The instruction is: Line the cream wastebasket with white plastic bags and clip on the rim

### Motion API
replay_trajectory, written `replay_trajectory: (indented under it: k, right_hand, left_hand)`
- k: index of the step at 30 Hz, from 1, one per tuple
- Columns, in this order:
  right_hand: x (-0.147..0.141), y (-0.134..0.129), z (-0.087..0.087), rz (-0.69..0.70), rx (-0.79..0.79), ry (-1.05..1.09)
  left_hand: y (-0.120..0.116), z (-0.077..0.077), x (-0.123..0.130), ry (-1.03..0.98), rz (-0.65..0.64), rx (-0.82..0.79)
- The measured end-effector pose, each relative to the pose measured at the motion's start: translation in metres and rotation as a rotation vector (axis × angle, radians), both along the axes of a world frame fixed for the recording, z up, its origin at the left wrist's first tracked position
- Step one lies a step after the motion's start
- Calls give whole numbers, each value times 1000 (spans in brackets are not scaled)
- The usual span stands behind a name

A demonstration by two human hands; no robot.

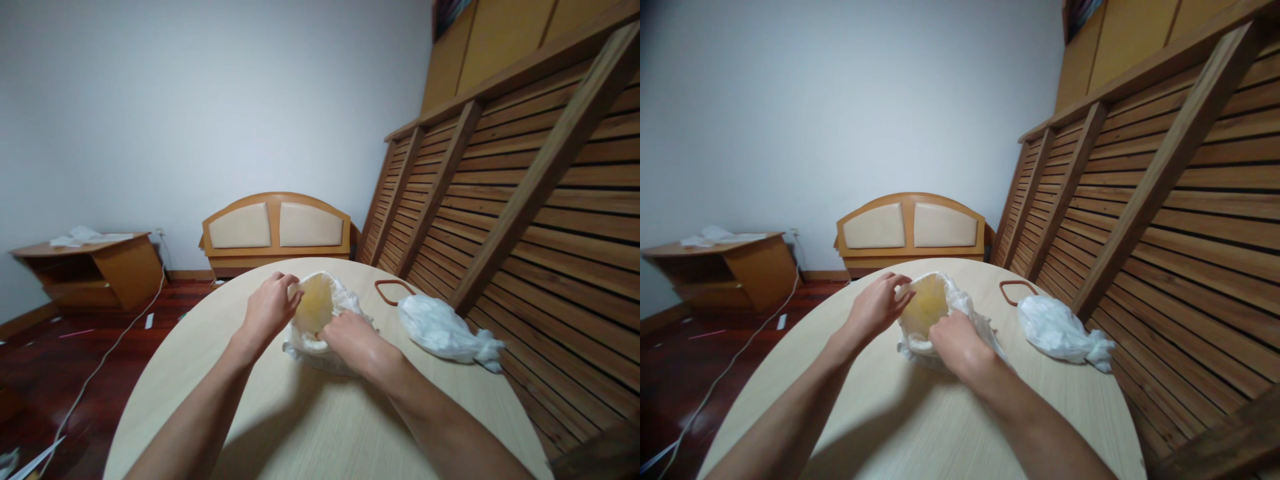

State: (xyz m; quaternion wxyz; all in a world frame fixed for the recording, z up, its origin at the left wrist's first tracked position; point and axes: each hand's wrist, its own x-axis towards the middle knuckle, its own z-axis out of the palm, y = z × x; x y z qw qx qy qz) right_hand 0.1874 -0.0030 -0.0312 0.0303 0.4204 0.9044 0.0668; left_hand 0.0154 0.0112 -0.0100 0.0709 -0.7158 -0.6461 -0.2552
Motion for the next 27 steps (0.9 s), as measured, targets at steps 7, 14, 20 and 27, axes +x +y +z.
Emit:
replay_trajectory:
  k: [7, 14, 20, 27]
  right_hand:
    - [2, 3, 2, 55, 76, 36]
    - [2, -5, 4, 34, 79, 145]
    - [1, -3, 5, 7, 114, 190]
    - [0, -2, 4, 2, 71, 253]
  left_hand:
    - [6, -1, -2, 52, 33, 71]
    - [0, -2, 7, 127, 71, 338]
    - [-3, -6, 14, 147, 54, 545]
    - [-9, -12, 20, 119, -27, 541]
